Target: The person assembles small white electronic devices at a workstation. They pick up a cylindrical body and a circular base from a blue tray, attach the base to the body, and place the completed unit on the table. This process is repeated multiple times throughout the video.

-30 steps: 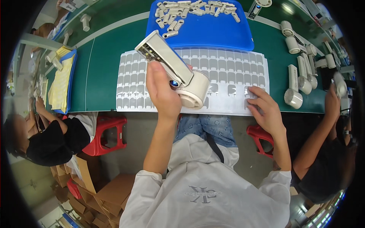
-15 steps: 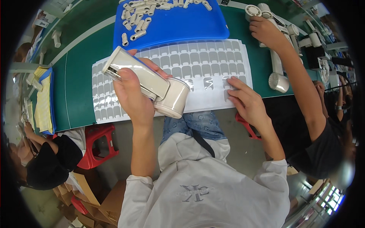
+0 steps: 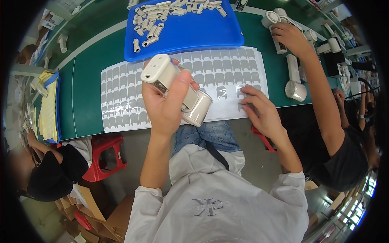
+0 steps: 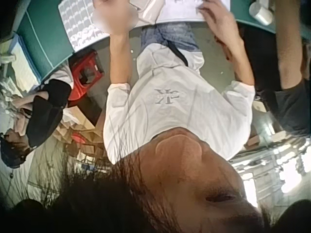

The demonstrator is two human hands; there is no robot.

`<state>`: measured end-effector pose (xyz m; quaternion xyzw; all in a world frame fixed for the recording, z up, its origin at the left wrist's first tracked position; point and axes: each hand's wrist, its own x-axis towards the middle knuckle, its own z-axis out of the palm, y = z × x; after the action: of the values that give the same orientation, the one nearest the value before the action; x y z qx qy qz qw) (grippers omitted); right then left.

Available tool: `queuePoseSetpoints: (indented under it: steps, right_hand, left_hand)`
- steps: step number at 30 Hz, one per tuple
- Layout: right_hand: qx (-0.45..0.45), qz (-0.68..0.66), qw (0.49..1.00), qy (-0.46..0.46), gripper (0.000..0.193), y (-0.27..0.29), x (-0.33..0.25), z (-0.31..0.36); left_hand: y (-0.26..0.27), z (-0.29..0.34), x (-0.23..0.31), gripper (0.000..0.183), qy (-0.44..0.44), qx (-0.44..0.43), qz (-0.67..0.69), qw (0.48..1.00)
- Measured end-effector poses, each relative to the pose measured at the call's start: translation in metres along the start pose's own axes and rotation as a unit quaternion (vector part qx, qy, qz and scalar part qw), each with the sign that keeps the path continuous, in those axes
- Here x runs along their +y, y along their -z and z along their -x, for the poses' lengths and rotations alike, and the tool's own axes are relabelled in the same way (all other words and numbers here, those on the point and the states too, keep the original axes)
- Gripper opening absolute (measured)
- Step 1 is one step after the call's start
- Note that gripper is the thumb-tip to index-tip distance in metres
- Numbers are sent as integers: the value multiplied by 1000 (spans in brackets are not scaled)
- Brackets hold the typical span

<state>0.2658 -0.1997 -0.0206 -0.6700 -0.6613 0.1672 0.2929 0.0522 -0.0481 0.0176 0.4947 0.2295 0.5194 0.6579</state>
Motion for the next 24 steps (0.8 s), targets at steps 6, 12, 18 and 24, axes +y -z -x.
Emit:
queuePoseSetpoints:
  steps: [6,12,18,24]
  right_hand:
    - [-21,-300,952,-50,18,8,16,1]
    - [164,-528,831,-59,14,13,21,6]
    - [176,-463,864,86,30,20,-62,-23]
    - [166,-440,875,116,59,-1,-87,-50]
  left_hand:
    - [-7,2,9,22,-73,-121,-128,982]
    - [-14,-1,-16,21,-122,-224,-181,950]
    - [-20,1,-20,20,-137,-216,-211,943]
    - [-21,6,-26,28,-153,-197,-205,947]
